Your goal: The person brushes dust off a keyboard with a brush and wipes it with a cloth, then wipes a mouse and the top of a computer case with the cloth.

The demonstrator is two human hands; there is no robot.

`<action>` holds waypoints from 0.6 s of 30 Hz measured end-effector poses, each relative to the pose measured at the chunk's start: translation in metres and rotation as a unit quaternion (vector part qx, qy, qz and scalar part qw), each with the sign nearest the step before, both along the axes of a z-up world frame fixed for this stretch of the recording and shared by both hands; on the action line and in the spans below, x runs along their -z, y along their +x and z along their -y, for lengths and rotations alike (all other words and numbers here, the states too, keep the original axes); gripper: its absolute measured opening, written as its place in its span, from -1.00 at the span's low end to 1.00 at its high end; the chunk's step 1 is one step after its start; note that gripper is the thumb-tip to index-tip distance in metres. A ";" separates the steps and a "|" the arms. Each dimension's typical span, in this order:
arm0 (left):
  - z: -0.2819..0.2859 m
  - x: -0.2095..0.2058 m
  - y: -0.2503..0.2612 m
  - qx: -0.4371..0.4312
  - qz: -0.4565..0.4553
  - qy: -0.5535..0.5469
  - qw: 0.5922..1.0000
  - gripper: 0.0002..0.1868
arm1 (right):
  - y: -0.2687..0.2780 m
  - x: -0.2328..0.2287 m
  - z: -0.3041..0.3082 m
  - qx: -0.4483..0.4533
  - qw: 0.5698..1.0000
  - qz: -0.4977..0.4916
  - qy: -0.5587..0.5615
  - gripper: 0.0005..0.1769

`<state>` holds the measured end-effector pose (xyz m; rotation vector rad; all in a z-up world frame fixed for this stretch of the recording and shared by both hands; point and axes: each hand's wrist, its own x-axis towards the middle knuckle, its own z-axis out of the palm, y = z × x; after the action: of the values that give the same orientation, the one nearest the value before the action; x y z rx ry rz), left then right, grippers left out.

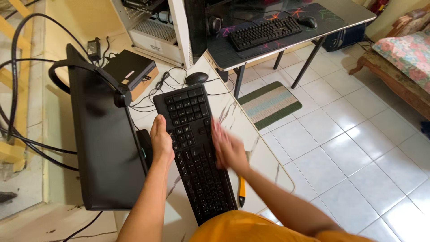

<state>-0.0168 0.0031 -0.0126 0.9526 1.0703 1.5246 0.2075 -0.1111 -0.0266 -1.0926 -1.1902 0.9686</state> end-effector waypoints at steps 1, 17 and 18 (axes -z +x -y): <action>-0.002 0.004 -0.003 -0.009 0.003 -0.003 1.000 -0.28 | 0.000 0.021 0.024 -0.014 1.000 -0.014 -0.022 -0.47; -0.007 -0.138 0.038 -0.045 -0.108 0.274 0.954 -0.48 | 0.033 -0.062 -0.028 -0.106 0.994 0.015 -0.006 -0.64; -0.005 -0.138 0.040 -0.056 -0.137 0.326 0.934 -0.50 | 0.029 -0.059 -0.040 -0.117 0.993 0.005 0.036 -0.63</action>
<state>0.0236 0.0080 0.1256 1.6191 0.8158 1.9325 0.2366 -0.0711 0.0323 -0.9151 -1.3724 1.0899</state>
